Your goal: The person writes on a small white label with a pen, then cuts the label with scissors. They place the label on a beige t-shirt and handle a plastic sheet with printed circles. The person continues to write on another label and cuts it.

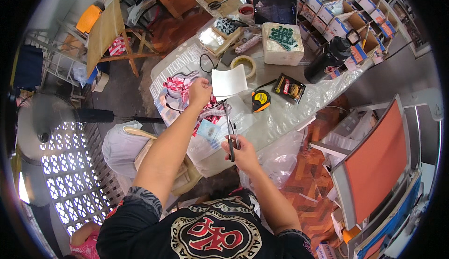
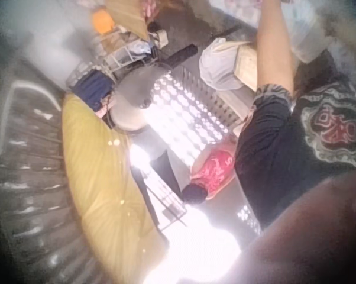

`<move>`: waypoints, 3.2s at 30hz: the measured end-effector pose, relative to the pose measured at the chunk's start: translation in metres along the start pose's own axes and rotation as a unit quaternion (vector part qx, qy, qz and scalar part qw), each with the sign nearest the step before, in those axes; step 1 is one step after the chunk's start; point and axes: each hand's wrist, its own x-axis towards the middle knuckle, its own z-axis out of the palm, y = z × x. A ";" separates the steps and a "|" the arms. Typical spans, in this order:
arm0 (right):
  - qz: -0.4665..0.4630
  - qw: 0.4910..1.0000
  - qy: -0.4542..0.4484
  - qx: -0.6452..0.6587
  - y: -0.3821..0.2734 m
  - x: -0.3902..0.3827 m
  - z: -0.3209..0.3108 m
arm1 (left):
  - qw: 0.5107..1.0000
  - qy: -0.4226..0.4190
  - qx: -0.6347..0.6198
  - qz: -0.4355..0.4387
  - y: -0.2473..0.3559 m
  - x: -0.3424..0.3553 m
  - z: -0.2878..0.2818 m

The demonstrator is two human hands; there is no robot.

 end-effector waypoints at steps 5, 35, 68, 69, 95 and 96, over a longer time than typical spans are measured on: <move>0.011 1.000 0.012 0.005 -0.003 -0.004 -0.001 | 0.997 0.071 0.005 0.038 0.006 -0.004 0.013; -0.026 0.981 -0.188 0.039 -0.008 0.039 0.042 | 0.875 -0.161 -0.444 -0.105 0.071 -0.006 -0.118; -0.033 0.991 -0.120 -0.044 -0.022 0.046 0.064 | 0.819 -0.187 -0.520 -0.156 0.039 -0.049 -0.147; -0.035 0.992 -0.118 -0.031 -0.022 0.048 0.065 | 0.823 -0.186 -0.512 -0.160 0.038 -0.050 -0.147; -0.236 0.873 0.163 -0.395 -0.082 0.155 0.021 | 0.862 -0.195 -0.431 -0.184 -0.031 -0.033 -0.125; -0.314 0.795 0.216 -0.472 -0.091 0.158 0.008 | 0.905 -0.184 -0.332 -0.190 -0.043 -0.039 -0.129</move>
